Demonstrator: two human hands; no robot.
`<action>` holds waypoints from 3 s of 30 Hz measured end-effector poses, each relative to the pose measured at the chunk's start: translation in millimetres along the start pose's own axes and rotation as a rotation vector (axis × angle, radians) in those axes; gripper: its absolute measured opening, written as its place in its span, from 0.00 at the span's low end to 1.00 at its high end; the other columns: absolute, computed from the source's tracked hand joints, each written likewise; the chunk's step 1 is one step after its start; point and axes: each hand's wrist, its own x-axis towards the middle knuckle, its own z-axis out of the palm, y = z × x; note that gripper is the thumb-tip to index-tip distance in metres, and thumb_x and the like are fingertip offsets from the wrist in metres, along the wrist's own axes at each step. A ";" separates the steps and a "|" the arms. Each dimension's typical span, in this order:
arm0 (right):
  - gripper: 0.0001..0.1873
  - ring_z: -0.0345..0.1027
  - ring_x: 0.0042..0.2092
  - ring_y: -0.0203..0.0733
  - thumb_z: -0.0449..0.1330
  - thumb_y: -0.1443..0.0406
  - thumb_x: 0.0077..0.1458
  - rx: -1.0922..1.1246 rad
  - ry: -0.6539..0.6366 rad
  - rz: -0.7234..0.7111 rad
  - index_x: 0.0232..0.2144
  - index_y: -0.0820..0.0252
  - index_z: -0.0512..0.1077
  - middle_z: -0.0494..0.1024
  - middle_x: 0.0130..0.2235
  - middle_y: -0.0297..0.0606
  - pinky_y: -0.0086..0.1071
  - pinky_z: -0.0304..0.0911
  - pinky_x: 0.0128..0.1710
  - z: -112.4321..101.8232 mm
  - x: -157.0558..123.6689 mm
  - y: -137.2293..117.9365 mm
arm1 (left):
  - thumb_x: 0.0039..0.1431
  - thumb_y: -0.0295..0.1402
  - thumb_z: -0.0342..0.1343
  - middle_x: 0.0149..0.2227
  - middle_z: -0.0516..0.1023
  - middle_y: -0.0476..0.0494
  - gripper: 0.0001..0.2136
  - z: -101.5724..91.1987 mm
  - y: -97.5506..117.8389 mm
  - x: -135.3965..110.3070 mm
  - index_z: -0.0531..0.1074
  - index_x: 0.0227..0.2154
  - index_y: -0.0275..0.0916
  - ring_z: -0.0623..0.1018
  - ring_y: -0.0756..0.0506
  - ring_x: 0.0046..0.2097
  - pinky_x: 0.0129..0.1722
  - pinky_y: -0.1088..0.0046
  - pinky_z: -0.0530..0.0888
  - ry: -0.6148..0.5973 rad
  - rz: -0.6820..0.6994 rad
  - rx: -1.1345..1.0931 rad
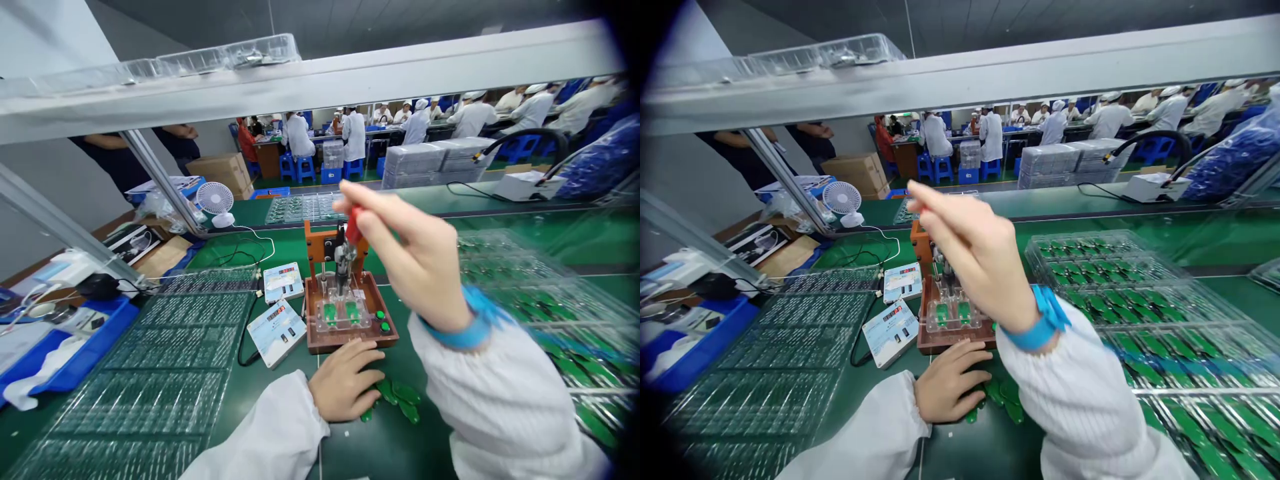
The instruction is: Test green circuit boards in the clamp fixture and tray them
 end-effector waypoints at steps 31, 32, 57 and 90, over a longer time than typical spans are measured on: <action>0.33 0.70 0.62 0.48 0.58 0.84 0.57 0.216 0.122 -0.158 0.60 0.55 0.73 0.79 0.57 0.35 0.44 0.68 0.63 46.5 -108.7 42.1 | 0.71 0.48 0.52 0.23 0.79 0.48 0.22 -24.8 2.5 1.0 0.76 0.27 0.39 0.78 0.50 0.27 0.33 0.75 0.76 0.227 -0.253 -0.349; 0.33 0.70 0.63 0.48 0.58 0.84 0.57 0.225 0.121 -0.155 0.60 0.55 0.73 0.79 0.58 0.35 0.44 0.68 0.63 46.5 -108.8 42.3 | 0.69 0.51 0.54 0.20 0.76 0.48 0.24 -37.5 0.2 -0.5 0.73 0.23 0.39 0.76 0.51 0.24 0.30 0.75 0.74 0.266 -0.300 -0.359; 0.31 0.72 0.61 0.49 0.58 0.81 0.59 0.225 0.124 -0.167 0.61 0.53 0.73 0.82 0.53 0.39 0.46 0.75 0.57 44.5 -102.6 40.4 | 0.38 0.62 0.70 0.76 0.38 0.30 0.61 -143.7 -133.0 -11.4 0.52 0.73 0.38 0.37 0.21 0.74 0.70 0.39 0.49 -0.737 -0.895 0.247; 0.31 0.73 0.60 0.50 0.58 0.80 0.60 0.185 0.139 -0.177 0.61 0.51 0.72 0.83 0.52 0.39 0.46 0.77 0.55 45.2 -102.9 41.3 | 0.33 0.58 0.73 0.76 0.40 0.31 0.64 -148.4 -137.3 -23.6 0.51 0.73 0.39 0.36 0.20 0.74 0.70 0.38 0.49 -0.796 -0.900 0.250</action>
